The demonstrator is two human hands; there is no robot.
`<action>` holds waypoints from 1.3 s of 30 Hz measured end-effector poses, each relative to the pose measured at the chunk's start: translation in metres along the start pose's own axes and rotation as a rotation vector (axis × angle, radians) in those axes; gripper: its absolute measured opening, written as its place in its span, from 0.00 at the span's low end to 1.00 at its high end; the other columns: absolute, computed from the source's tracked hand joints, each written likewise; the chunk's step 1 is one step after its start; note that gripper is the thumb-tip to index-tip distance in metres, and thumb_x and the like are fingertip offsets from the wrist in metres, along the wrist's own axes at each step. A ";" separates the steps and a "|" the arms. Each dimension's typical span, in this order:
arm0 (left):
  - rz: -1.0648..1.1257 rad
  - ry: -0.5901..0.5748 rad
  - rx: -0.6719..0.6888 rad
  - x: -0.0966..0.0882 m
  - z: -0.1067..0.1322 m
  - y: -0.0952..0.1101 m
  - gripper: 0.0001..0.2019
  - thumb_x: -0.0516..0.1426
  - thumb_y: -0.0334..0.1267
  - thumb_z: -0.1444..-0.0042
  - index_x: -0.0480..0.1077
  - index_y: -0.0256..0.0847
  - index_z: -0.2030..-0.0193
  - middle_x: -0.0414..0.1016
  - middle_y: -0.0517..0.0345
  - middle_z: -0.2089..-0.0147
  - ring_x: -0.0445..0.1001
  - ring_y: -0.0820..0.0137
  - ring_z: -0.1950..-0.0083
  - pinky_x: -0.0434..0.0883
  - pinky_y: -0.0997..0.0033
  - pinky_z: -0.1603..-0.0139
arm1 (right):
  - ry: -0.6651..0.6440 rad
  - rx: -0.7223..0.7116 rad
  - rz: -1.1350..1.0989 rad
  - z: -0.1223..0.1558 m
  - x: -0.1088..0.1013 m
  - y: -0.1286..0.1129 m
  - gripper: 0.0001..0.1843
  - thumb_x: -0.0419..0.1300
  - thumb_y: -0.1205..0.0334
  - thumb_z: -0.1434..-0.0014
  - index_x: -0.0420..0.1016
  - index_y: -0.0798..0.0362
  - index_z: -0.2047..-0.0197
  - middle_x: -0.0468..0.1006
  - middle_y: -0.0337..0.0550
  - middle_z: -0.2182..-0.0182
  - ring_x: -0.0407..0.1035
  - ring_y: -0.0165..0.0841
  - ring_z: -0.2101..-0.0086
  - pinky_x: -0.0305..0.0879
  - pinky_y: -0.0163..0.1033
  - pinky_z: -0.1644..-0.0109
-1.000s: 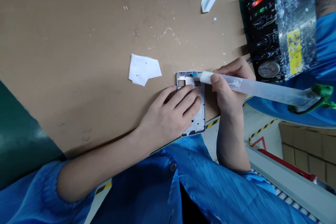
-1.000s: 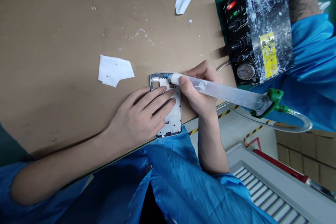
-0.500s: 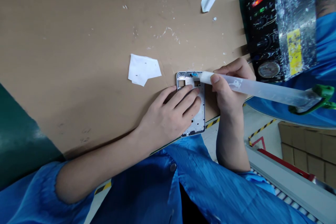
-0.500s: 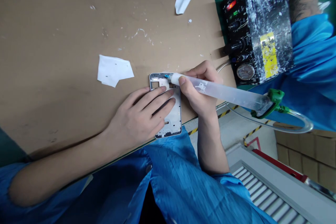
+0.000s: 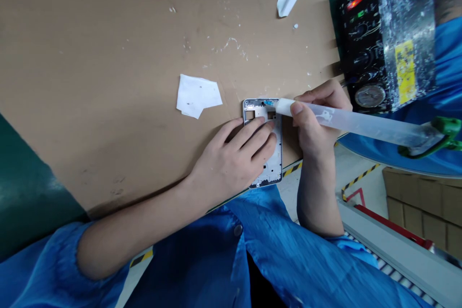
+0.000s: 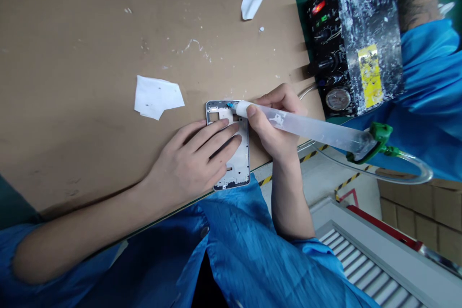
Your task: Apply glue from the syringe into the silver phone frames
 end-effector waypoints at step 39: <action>-0.010 -0.015 0.001 -0.002 -0.001 0.001 0.20 0.56 0.32 0.20 0.79 0.34 0.28 0.82 0.45 0.22 0.80 0.56 0.22 0.77 0.51 0.23 | 0.006 0.051 -0.010 0.005 -0.001 0.005 0.23 0.77 0.35 0.32 0.78 0.43 0.63 0.73 0.33 0.73 0.65 0.33 0.76 0.60 0.44 0.72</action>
Point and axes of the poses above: each hand's wrist, its own z-axis away from the middle knuckle, its own x-axis out of the palm, y = z × x, the point moved 2 cm from there along -z, towards the middle knuckle
